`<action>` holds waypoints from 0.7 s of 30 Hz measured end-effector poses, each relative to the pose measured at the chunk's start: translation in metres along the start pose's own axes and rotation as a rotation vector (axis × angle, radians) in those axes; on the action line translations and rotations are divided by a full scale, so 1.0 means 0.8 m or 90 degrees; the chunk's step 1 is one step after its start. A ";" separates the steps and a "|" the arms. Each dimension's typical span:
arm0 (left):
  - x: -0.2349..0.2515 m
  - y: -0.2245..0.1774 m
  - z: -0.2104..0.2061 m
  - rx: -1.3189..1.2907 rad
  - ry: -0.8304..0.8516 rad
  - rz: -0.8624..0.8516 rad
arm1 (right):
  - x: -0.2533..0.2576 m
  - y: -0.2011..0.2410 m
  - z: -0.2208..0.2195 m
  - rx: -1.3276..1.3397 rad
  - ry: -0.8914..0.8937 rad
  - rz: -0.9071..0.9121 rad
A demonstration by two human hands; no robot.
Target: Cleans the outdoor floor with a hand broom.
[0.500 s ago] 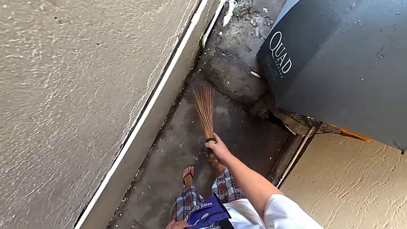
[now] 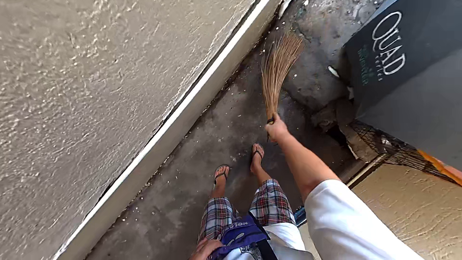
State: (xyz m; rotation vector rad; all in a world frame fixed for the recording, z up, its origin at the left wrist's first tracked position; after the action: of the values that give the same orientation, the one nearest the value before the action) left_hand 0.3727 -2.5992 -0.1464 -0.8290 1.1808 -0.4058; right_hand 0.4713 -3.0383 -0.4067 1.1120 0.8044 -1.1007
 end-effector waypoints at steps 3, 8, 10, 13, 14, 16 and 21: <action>-0.017 0.021 0.004 0.009 -0.019 -0.036 | -0.039 -0.041 -0.077 -0.038 0.093 0.004; -0.032 0.038 0.014 -0.017 -0.051 -0.095 | -0.210 -0.122 -0.063 0.188 0.036 0.055; -0.044 0.054 0.017 -0.022 -0.065 -0.118 | -0.275 -0.148 -0.060 0.366 -0.009 0.046; -0.063 0.072 0.021 -0.034 -0.091 -0.130 | -0.297 -0.149 -0.077 0.545 -0.070 -0.008; -0.069 0.077 0.022 -0.036 -0.099 -0.136 | -0.285 -0.136 -0.087 0.587 -0.078 -0.028; -0.078 0.089 0.020 -0.043 -0.108 -0.150 | -0.241 -0.093 -0.113 0.667 -0.074 -0.060; -0.091 0.109 0.013 -0.027 -0.100 -0.131 | -0.154 0.031 -0.206 0.663 0.138 -0.022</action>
State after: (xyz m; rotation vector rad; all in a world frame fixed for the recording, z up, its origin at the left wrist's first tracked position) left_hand 0.3449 -2.4893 -0.1633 -1.0056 0.9655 -0.4761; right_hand 0.4631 -2.8448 -0.3325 2.1097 0.3728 -1.4891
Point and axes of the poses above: each hand's wrist, its own x-axis towards the middle knuckle, its own z-axis out of the back of the hand, y = z × x, the point moved 1 cm from there along x, towards the middle knuckle, and after that the axes turned 8 degrees about y, right-handed, at the moved point
